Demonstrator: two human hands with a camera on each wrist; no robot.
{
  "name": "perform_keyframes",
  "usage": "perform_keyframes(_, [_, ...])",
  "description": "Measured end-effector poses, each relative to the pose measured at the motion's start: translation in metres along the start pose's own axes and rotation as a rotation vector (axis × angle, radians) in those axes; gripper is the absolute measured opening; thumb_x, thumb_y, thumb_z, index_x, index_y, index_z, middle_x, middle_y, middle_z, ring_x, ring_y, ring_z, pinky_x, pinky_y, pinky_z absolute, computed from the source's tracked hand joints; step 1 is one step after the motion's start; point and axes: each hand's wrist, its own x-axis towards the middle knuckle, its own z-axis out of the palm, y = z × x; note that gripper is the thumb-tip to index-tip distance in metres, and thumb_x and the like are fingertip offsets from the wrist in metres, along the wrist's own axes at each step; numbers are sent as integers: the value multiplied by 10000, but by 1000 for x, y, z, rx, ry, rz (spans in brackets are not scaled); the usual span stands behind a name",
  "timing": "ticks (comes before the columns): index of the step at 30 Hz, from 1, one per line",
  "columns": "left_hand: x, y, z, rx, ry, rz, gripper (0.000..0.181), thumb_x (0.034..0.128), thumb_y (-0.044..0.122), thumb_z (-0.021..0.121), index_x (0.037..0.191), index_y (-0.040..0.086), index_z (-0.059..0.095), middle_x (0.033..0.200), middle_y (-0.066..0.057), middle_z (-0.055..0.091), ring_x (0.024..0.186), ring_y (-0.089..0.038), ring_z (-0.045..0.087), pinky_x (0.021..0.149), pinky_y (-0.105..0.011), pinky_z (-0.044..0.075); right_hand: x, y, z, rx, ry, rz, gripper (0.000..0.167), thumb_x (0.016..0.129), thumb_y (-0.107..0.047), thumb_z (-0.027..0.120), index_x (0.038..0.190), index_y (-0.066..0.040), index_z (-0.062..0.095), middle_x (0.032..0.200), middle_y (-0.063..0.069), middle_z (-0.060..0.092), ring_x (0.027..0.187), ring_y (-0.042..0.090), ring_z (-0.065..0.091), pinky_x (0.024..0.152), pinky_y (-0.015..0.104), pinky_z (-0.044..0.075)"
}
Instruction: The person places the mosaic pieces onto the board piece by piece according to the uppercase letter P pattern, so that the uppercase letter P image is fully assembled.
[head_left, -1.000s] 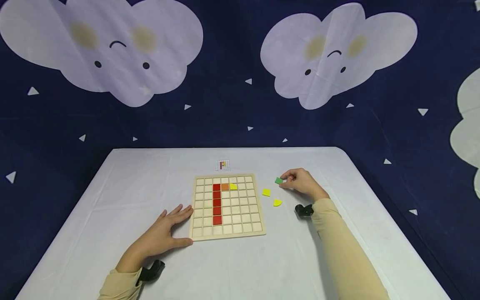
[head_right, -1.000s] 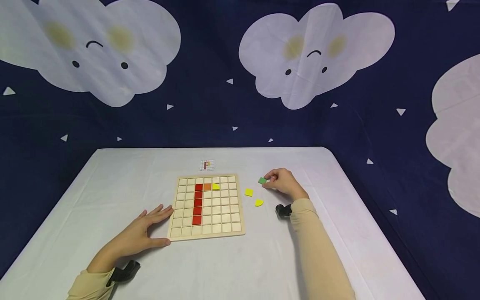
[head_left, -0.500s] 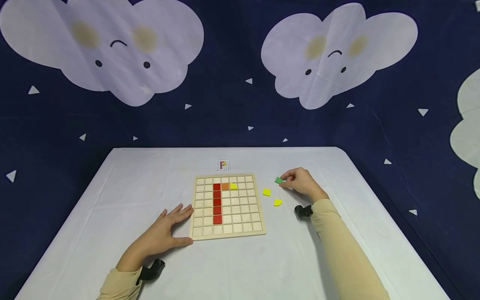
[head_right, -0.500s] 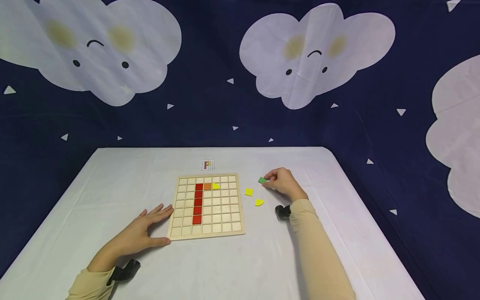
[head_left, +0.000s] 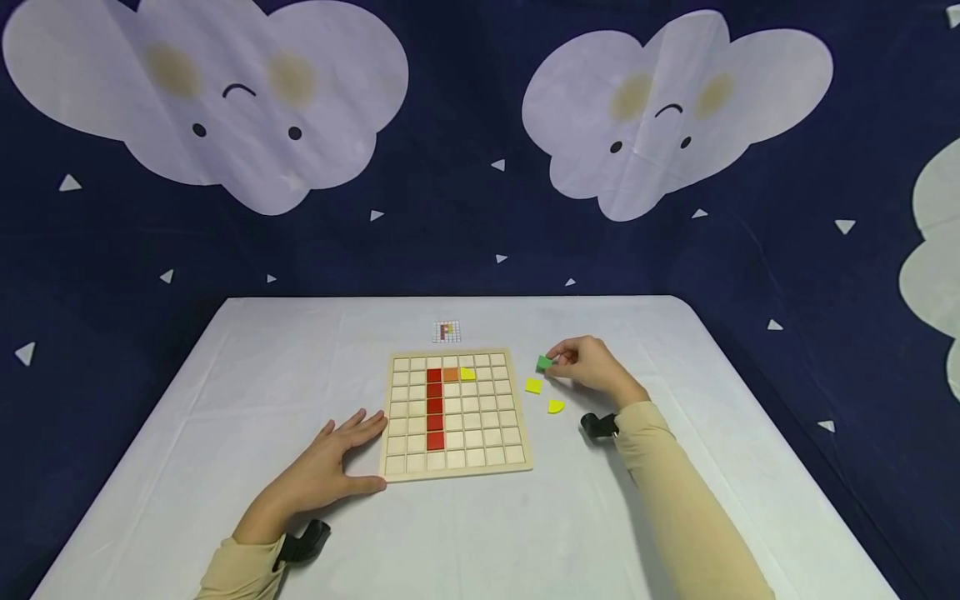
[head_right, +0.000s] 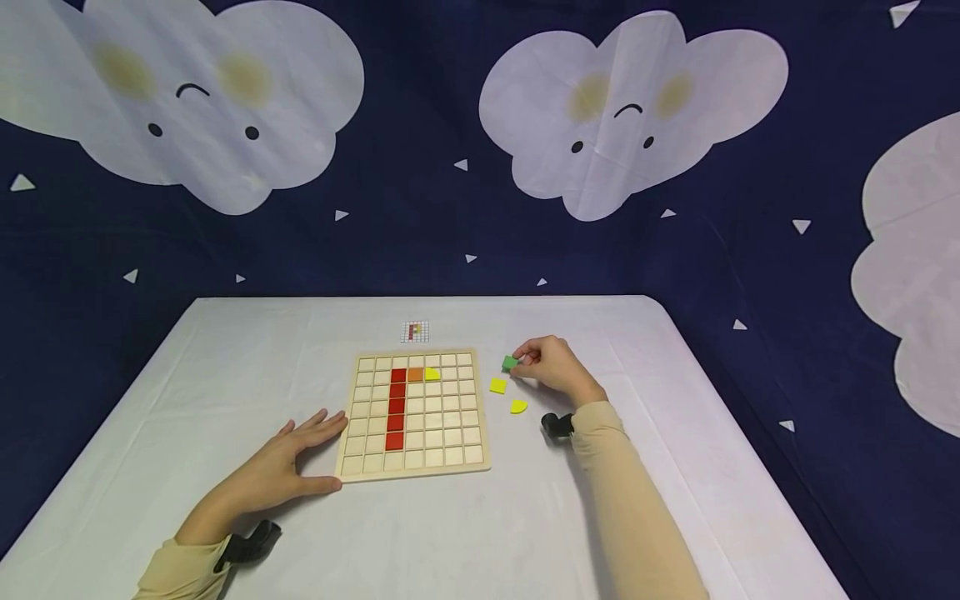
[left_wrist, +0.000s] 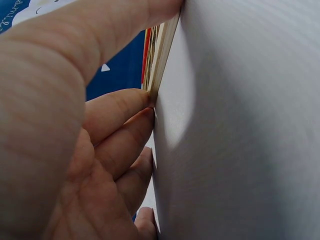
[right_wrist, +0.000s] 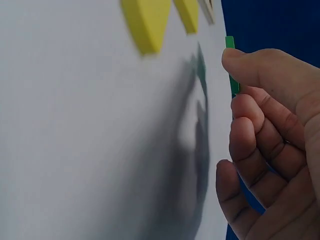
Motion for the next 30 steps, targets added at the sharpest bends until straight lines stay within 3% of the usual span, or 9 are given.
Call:
perform_keyframes(13, [1, 1, 0, -5, -6, -7, 931, 801, 401, 935, 1569, 48, 545, 1667, -139, 491, 1619, -474, 300, 1268, -788, 89, 2, -27, 19, 16, -33, -85, 233, 907, -125, 844, 1116, -34, 799, 963, 71, 749, 875, 172, 671, 786, 259, 561])
perform_keyframes(30, [-1, 2, 1, -8, 1, -15, 928, 797, 404, 941, 1567, 60, 553, 1664, -126, 499, 1617, -464, 312, 1267, -789, 100, 3, -65, 48, -4, -134, -191, 220, 914, -158, 864, 1117, -89, 814, 1019, 18, 783, 891, 106, 686, 831, 273, 588])
